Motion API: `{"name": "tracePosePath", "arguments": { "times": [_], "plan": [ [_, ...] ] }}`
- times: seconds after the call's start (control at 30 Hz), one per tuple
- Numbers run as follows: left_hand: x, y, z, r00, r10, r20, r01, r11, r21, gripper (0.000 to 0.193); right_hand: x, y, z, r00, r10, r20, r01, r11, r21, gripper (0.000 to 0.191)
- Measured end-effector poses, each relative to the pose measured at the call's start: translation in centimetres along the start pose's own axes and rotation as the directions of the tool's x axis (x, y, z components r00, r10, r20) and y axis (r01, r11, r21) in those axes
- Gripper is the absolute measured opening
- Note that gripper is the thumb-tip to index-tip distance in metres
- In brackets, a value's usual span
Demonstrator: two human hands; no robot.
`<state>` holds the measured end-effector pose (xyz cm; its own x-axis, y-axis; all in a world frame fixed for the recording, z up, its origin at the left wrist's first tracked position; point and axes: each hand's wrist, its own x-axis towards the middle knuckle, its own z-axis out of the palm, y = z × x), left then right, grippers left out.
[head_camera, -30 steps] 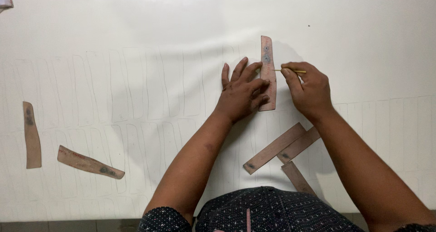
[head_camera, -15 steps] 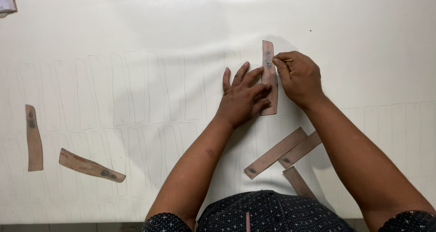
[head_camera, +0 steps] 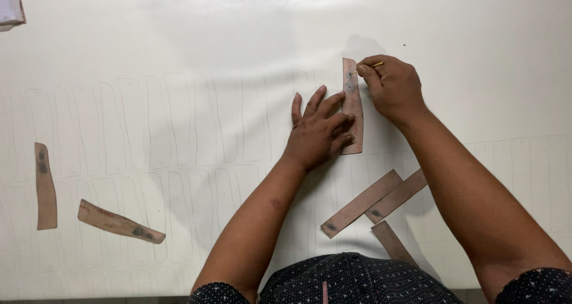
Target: The person uses a pencil and several curved wooden templates to trace repeating shapes onto a large white sheet of paper. They repeatedly position the templates, trace their outlines, and reposition them to create a grid of identical patterns.
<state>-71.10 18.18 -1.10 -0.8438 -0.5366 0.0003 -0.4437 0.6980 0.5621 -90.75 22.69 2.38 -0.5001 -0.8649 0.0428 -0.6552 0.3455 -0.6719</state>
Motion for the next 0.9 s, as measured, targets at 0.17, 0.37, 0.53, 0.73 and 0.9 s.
{"name": "tracePosePath", "arguments": {
  "times": [0.17,0.37,0.53,0.73,0.9],
  "plan": [
    [0.0,0.0,0.0,1.0,0.011,-0.007,-0.011,1.0,0.014,0.039,-0.3,-0.1,0.3,0.945,-0.326,-0.031,0.319,0.937,-0.14,0.02],
    [-0.1,-0.1,-0.1,1.0,0.01,-0.014,-0.009,1.0,0.006,0.037,-2.3,-0.1,-1.2,0.996,0.083,0.021,-0.085,0.937,0.34,0.028],
    [-1.4,3.3,1.6,0.976,-0.15,-0.156,0.128,0.981,-0.146,0.04,-7.6,0.5,-0.7,0.779,0.528,0.338,-0.625,0.698,0.349,0.032],
    [-0.9,6.9,3.2,0.889,-0.437,-0.136,0.269,0.739,-0.617,0.058,-11.0,2.0,0.2,0.793,0.481,0.373,-0.592,0.467,0.657,0.034],
    [1.3,7.3,1.5,0.848,-0.528,-0.04,0.411,0.704,-0.58,0.048,-11.8,3.3,-0.3,0.79,0.443,0.424,-0.606,0.455,0.653,0.034]
  ]
}}
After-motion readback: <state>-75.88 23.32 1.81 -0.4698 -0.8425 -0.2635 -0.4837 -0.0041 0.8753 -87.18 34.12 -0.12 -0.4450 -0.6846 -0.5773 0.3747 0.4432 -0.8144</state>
